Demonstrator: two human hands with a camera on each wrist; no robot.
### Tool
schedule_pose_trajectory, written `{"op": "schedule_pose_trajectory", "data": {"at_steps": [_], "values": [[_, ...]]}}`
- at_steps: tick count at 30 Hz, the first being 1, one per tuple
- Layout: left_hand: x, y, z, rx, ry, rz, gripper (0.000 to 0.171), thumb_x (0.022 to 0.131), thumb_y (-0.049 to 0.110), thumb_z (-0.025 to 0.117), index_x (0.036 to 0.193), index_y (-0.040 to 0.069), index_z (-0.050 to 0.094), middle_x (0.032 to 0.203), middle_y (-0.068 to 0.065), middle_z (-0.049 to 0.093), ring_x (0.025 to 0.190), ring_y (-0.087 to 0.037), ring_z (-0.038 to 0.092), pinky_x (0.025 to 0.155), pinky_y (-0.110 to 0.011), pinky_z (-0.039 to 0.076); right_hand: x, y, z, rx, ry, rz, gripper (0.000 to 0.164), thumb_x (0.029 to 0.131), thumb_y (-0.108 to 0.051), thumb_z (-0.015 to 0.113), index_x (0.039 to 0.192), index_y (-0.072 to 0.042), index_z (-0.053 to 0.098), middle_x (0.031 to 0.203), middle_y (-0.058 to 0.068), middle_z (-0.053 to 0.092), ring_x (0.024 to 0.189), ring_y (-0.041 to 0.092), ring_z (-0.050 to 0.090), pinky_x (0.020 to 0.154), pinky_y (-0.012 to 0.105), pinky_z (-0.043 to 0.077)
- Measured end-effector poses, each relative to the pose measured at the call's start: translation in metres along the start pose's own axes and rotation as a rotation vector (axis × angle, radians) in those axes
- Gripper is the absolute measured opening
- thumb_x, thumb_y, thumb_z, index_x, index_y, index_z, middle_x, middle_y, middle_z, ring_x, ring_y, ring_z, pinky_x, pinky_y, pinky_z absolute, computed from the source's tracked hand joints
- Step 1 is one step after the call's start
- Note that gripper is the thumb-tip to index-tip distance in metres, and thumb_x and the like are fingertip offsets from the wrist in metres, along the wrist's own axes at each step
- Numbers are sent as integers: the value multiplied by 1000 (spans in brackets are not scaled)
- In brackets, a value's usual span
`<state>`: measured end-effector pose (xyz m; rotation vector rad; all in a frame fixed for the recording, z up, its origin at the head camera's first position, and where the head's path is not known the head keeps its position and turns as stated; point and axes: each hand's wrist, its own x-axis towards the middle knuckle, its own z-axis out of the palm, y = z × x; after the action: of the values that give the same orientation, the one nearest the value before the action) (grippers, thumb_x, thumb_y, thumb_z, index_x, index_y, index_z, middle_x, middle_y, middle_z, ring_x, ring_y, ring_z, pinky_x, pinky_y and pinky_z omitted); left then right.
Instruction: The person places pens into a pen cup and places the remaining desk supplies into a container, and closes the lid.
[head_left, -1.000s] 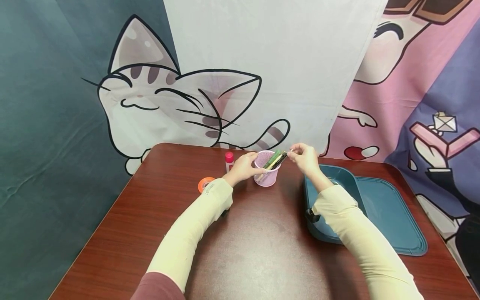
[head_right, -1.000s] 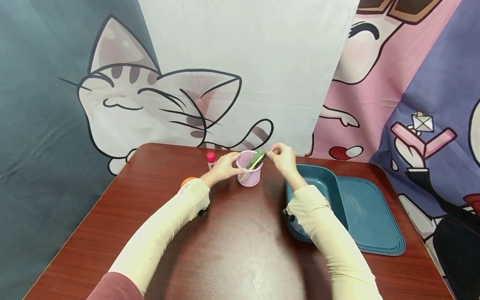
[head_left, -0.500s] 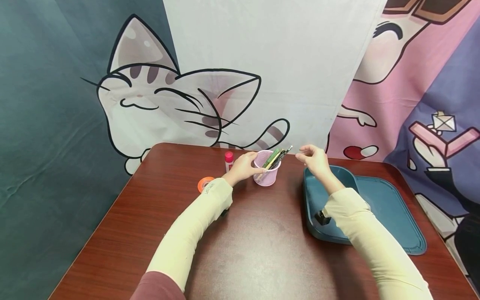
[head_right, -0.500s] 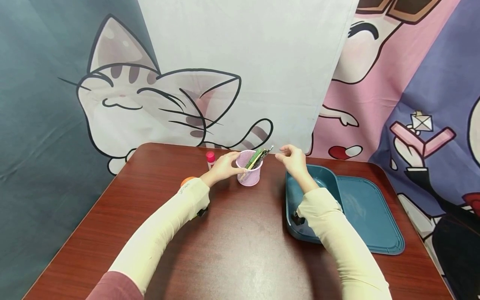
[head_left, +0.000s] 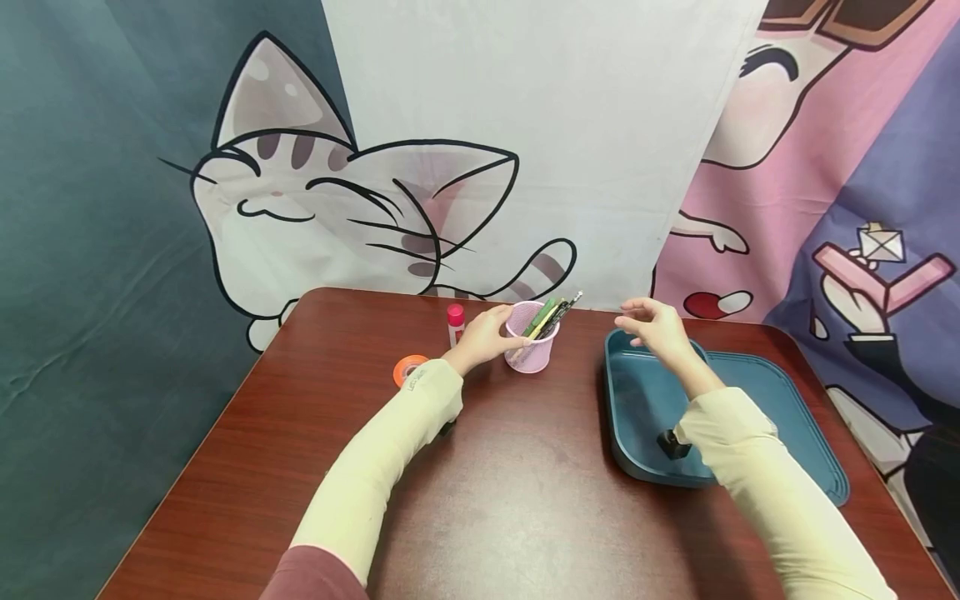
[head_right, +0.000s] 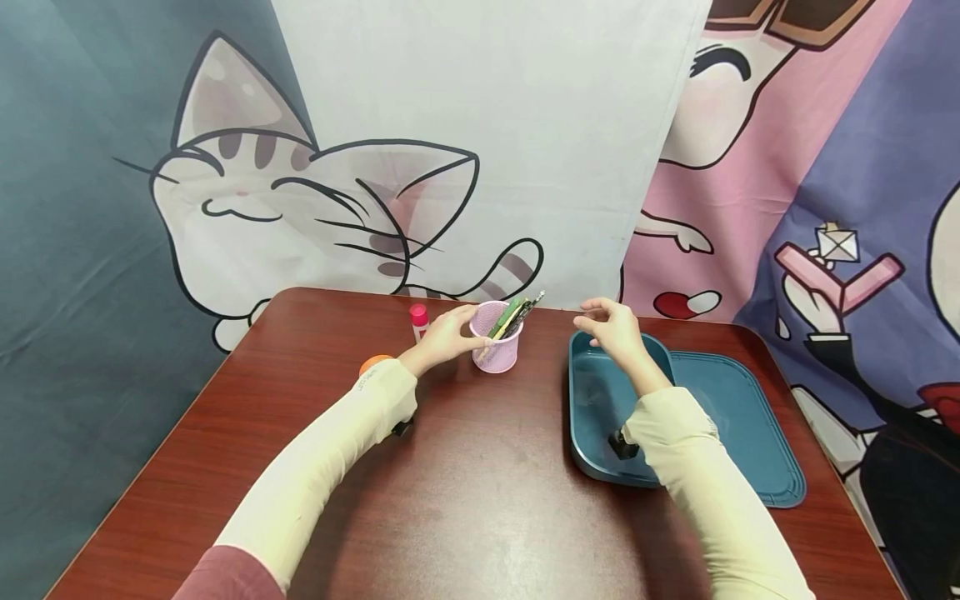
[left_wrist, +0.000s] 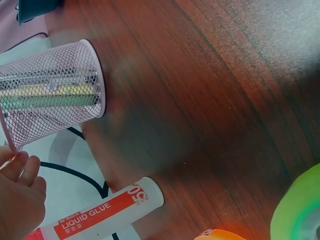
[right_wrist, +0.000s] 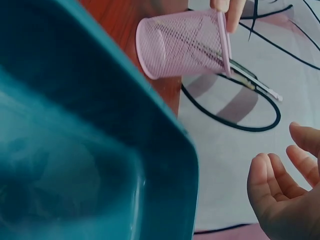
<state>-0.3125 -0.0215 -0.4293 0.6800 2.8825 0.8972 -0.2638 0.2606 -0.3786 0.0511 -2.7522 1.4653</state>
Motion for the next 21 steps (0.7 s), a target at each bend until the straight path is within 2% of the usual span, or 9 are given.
{"op": "schedule_pose_trajectory", "data": {"at_steps": [3,7,10,12,17,21], "values": [[-2,0,1,-12,6,12,70,76,44,64,134,13,39,136,-3,41,124,-19,39,102,-35,32,-4,6,-6,23,-9,0,43,84,-25,59,118,0,49,108,20,55,70,-6,55,63,29,53],[-5,0,4,14,9,11,75,78,46,60,137,11,32,140,-6,34,127,-20,35,103,-36,31,-8,16,-14,38,-14,-7,44,83,-27,60,117,-1,49,94,0,58,70,-4,56,60,26,52],[-9,1,5,23,10,5,81,78,48,59,139,8,25,143,-11,27,130,-22,30,104,-38,29,-12,23,-20,48,-31,-15,44,83,-25,61,117,1,48,86,-11,55,71,-3,57,61,29,53],[-13,0,5,19,16,19,82,78,47,60,140,7,23,144,-13,26,131,-23,29,104,-39,29,-16,29,-25,41,-48,-12,46,83,-25,60,118,1,46,88,-9,54,70,-4,57,62,32,53],[-26,-4,2,8,35,86,80,78,41,63,139,5,26,141,-13,31,129,-24,31,105,-38,28,-25,41,-39,12,-97,38,52,84,-28,58,123,1,41,103,10,51,70,-5,56,64,30,53],[-37,-10,-4,13,21,96,78,78,39,63,138,5,26,140,-11,35,128,-23,34,104,-38,29,-31,51,-48,-3,-123,65,55,85,-28,58,127,2,38,104,12,51,71,-5,56,63,27,52]]}}
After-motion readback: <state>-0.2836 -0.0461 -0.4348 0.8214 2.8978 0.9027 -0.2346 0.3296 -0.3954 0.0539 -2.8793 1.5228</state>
